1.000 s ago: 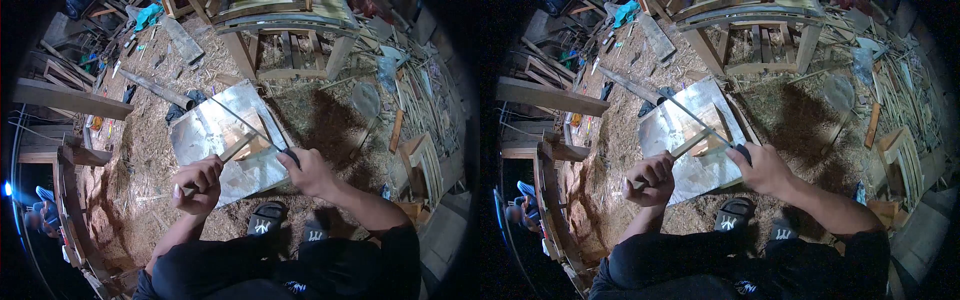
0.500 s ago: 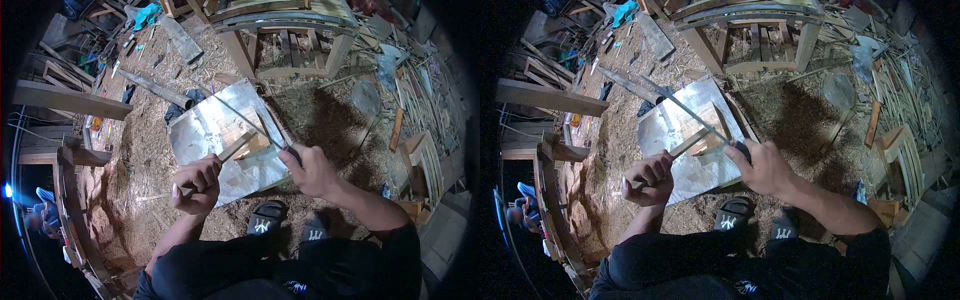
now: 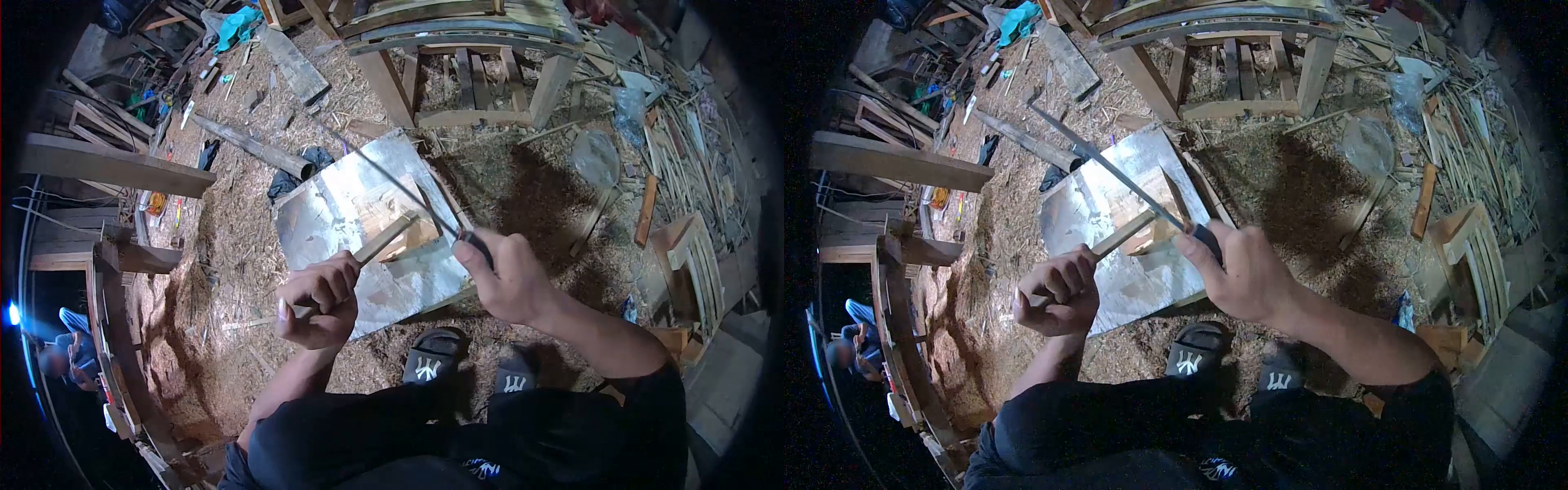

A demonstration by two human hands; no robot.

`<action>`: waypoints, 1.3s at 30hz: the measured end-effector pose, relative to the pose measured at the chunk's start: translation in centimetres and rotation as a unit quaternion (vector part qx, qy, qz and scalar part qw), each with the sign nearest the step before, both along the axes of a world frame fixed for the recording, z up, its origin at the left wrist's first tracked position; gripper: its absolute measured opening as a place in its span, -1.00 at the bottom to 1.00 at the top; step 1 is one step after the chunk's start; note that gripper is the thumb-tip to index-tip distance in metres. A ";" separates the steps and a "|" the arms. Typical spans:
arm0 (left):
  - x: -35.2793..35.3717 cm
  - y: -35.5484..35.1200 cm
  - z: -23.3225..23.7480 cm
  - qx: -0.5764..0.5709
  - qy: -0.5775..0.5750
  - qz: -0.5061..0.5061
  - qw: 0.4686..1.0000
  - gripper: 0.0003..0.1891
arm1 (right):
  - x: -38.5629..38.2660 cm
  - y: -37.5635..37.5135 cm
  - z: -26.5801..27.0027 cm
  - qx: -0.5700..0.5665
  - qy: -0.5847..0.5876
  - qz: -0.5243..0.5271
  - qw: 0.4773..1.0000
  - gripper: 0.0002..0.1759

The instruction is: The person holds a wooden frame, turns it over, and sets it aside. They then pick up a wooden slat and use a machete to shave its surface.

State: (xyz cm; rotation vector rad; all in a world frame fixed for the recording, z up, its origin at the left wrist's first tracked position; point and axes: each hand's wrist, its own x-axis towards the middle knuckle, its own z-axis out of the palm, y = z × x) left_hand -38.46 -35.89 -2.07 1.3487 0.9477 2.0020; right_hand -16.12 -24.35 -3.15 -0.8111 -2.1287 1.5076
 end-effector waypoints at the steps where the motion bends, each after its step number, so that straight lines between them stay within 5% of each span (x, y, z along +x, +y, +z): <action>1: 0.0 0.0 -0.1 -0.003 -0.003 0.001 1.000 -0.33 | -0.2 -0.1 0.7 0.028 0.070 -0.015 0.997 -0.45; 4: -0.2 -0.1 -0.2 -0.009 -0.009 -0.003 1.000 -0.33 | -0.5 -1.2 -2.0 0.152 0.198 -0.041 0.967 -0.48; 5: -0.1 -0.1 -0.1 -0.009 -0.006 -0.002 1.000 -0.33 | 0.1 -1.7 -3.7 0.072 0.084 0.007 0.994 -0.45; 6: 0.0 0.1 0.0 -0.005 -0.003 -0.001 1.000 -0.34 | -0.6 -1.6 -4.1 -0.049 -0.172 0.044 0.983 -0.43; 12: -0.2 0.3 0.0 -0.001 -0.017 -0.009 1.000 -0.34 | -0.2 -0.6 -3.2 -0.063 -0.084 0.004 0.994 -0.51; 14: -0.2 0.4 -0.1 0.002 -0.020 -0.005 1.000 -0.34 | 0.2 -0.5 -1.0 -0.017 -0.026 0.011 0.999 -0.38; 18: -0.4 0.3 -0.1 -0.007 -0.018 -0.015 1.000 -0.34 | -0.1 -0.7 -1.3 0.133 0.190 -0.018 0.973 -0.43; 19: -0.4 0.2 0.0 -0.009 -0.018 -0.015 1.000 -0.34 | -0.3 -1.4 -3.1 0.072 0.116 -0.003 0.991 -0.42; 20: -0.3 0.3 0.0 -0.005 -0.012 -0.015 1.000 -0.34 | -0.5 -1.3 -4.5 -0.045 -0.115 0.034 0.992 -0.42; 23: -0.1 0.8 0.2 0.000 -0.011 -0.015 1.000 -0.33 | -0.3 -1.8 -4.8 -0.060 -0.123 -0.022 0.990 -0.45; 29: 0.1 0.6 0.5 -0.013 -0.011 -0.010 1.000 -0.33 | 0.6 -0.8 -0.2 -0.050 -0.063 0.028 0.996 -0.41; 31: 0.0 0.6 0.5 -0.019 -0.006 -0.016 1.000 -0.33 | 0.7 -1.0 0.0 0.058 0.122 -0.001 0.991 -0.42; 32: 0.0 0.6 0.5 -0.021 -0.010 -0.014 1.000 -0.33 | 0.6 -1.3 -0.8 0.056 0.123 -0.001 0.991 -0.42; 34: 0.1 0.7 0.5 -0.021 -0.014 -0.015 1.000 -0.33 | 0.2 -2.0 -4.4 -0.073 -0.151 0.023 0.986 -0.43; 39: 0.1 1.0 0.4 -0.027 -0.019 -0.023 0.999 -0.32 | 0.6 -0.5 -4.4 -0.082 -0.123 0.011 0.989 -0.30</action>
